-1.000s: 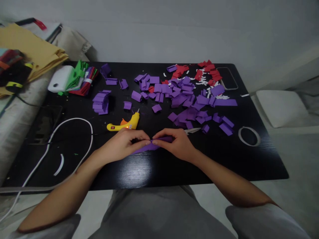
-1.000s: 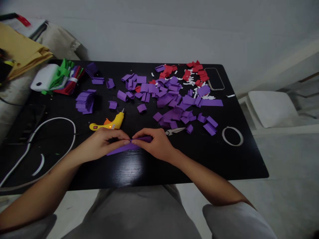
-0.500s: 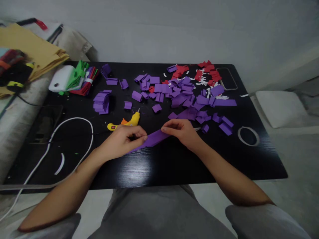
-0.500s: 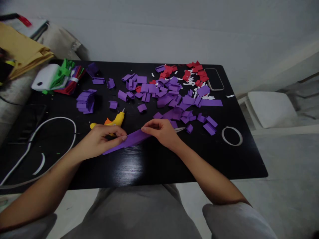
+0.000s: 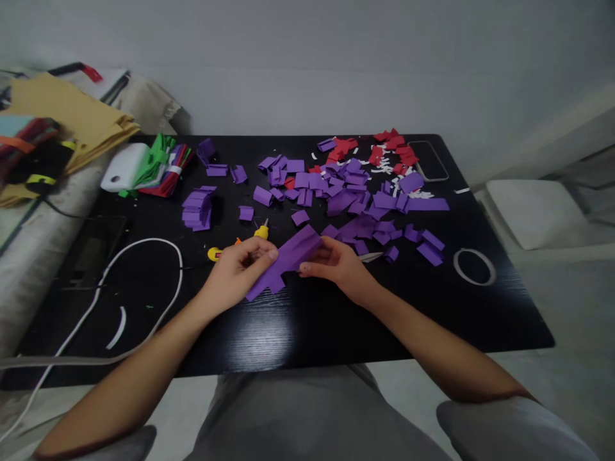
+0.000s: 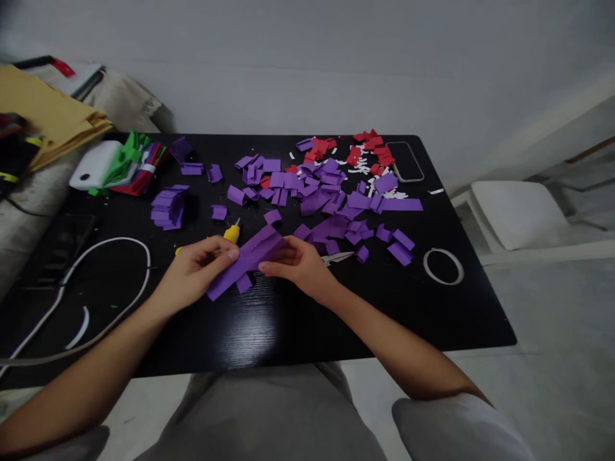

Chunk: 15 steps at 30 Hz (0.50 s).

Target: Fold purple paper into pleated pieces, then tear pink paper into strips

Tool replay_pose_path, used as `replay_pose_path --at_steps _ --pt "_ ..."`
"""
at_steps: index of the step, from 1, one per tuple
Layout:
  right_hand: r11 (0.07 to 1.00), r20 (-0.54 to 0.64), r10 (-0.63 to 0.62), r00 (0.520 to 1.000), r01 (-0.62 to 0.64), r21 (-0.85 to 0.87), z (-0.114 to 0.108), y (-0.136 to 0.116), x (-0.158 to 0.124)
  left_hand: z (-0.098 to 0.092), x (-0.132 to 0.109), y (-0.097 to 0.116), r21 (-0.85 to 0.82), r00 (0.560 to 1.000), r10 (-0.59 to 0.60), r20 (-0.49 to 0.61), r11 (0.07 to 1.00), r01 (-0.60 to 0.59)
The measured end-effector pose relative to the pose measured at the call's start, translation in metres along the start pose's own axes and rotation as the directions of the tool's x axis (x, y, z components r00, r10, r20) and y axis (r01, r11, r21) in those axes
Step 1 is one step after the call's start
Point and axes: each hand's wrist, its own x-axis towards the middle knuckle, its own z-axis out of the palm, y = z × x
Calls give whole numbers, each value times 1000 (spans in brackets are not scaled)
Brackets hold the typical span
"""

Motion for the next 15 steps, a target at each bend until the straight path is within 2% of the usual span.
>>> replay_pose_path --at_steps 2,5,8,11,13,15 --pt "1000 29 11 1000 -11 3 5 4 -2 7 0 0 -103 998 -42 -43 994 37" --pt "1000 29 20 999 -21 22 10 8 -4 17 0 0 -191 997 -69 -45 980 59" --pt "1000 -45 -7 999 8 24 11 8 -3 26 -1 -2 -244 997 -80 18 966 82" --pt "997 -131 -74 989 71 -30 8 5 -2 31 -2 -6 -311 986 -96 139 941 136" --pt "993 -123 -95 988 86 -75 6 4 -1 31 -2 -8 -329 978 -107 181 930 163" --pt "989 -60 -90 994 82 -120 4 3 -1 29 -1 -8 -325 980 -125 155 931 170"
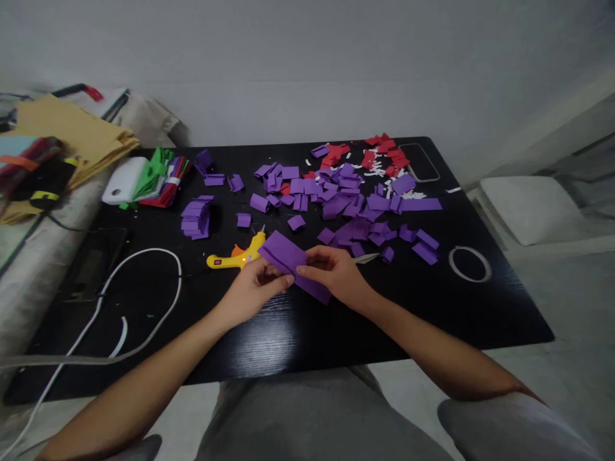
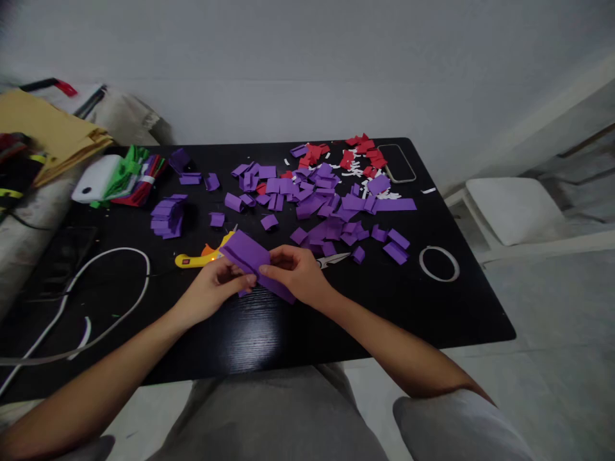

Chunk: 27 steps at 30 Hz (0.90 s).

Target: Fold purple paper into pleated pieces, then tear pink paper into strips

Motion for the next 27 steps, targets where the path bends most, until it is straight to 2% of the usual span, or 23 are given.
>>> replay_pose_path --at_steps 3,5,13,18,23,27 --pt "997 98 22 995 -15 -73 -2 0 -1 -7 1 5 38 991 47 -128 998 -42" --pt "993 115 27 993 -14 -118 -3 0 -1 -11 1 8 61 985 79 -156 996 -70" --pt "986 44 -59 997 65 -154 -3 -2 -4 -22 3 10 74 991 115 -70 991 -110" --pt "984 56 -94 994 102 -148 -3 -3 -5 -28 2 15 71 993 119 6 990 -120" --pt "993 99 -71 993 79 -86 -5 -5 -3 -31 2 18 13 994 101 49 995 -101" --pt "997 122 0 993 10 -83 -6 -12 -3 -29 2 18 10 992 120 43 993 -120"
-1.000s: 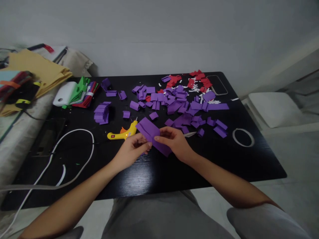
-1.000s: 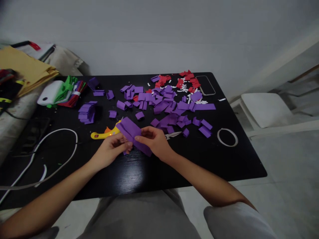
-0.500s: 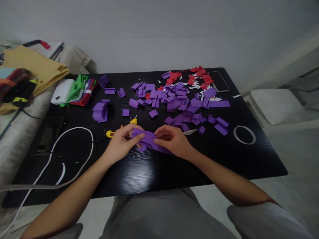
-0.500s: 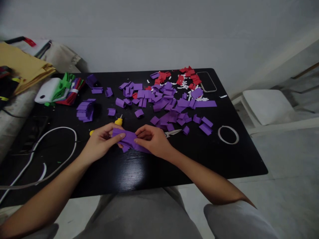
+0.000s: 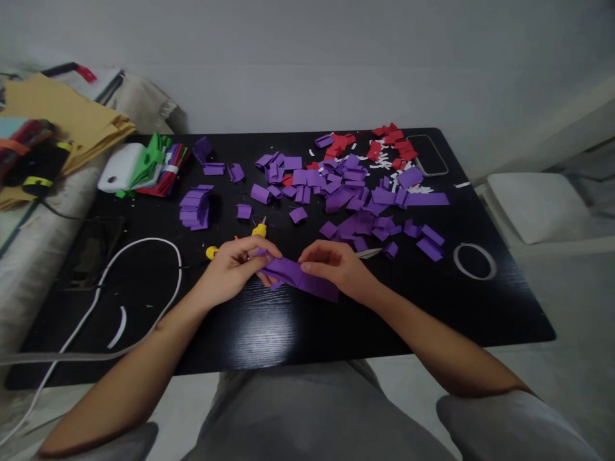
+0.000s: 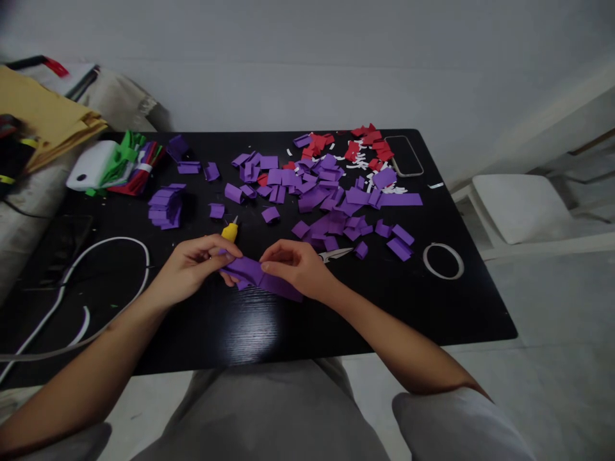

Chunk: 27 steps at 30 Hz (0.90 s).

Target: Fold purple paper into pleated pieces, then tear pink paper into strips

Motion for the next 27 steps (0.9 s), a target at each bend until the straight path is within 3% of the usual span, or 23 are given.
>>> replay_pose_path --at_steps 5,8,13,18,23,27 --pt "982 67 188 980 -189 21 2 -5 -2 1 -1 -2 102 999 42 -16 994 -40" --pt "974 112 225 968 -228 16 4 -2 -2 0 -2 -2 154 998 61 13 986 -62" --pt "990 0 89 996 -88 -109 9 6 -3 -1 -5 1 285 992 100 78 951 -119" --pt "952 4 -83 997 80 -295 14 9 -10 4 -6 0 477 990 116 78 868 -139" --pt "881 60 -200 978 206 -425 14 5 -14 3 -6 0 477 985 98 142 865 -154" --pt "858 55 -218 975 218 -466 13 4 -14 -1 -5 2 442 989 84 124 888 -131"
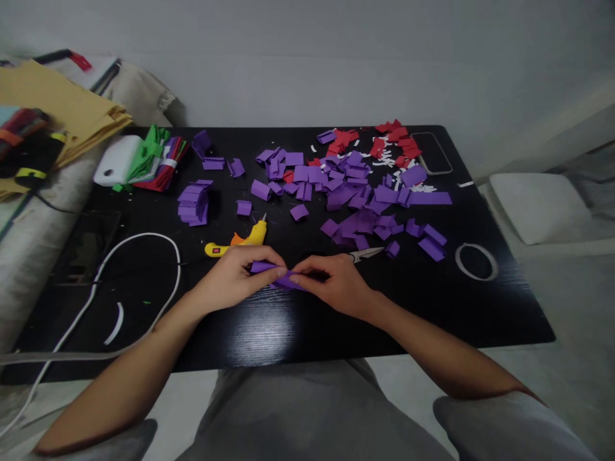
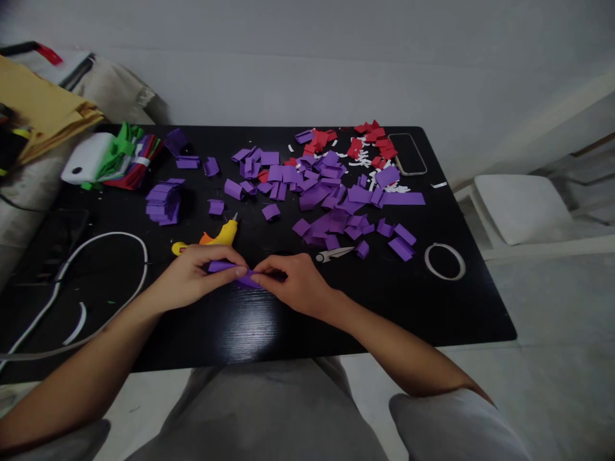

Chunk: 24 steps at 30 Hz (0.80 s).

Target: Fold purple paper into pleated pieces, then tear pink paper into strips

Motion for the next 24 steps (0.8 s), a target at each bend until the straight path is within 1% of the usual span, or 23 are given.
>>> replay_pose_path --at_steps 4,7,10,12,13,14,17,19,21,24 --pt "995 -4 52 999 -52 80 -2 3 2 -10 1 -3 -21 995 -62 -77 998 60" --pt "976 -10 110 994 -106 189 -4 6 6 -19 3 -5 -103 978 -118 -171 989 101" --pt "941 -24 161 987 -146 304 -5 10 10 -22 5 -3 -251 935 -165 -315 964 85" --pt "916 -55 200 978 -167 366 -3 12 13 -18 6 -3 -357 906 -189 -379 933 46" --pt "904 -78 220 972 -173 391 -2 13 13 -14 6 -3 -405 905 -194 -378 914 27" --pt "893 -104 236 966 -174 414 0 15 14 -9 6 -3 -446 917 -191 -351 895 16" --pt "870 -162 250 955 -148 471 3 16 13 10 5 -4 -498 971 -156 -183 866 46" --pt "853 -158 251 955 -141 503 5 15 12 22 4 -6 -482 983 -148 -111 873 77" --pt "833 -136 271 953 -161 529 6 14 11 30 4 -7 -446 983 -158 -96 889 99" --pt "802 -81 313 946 -218 556 6 11 10 32 5 -9 -379 978 -168 -125 919 110"
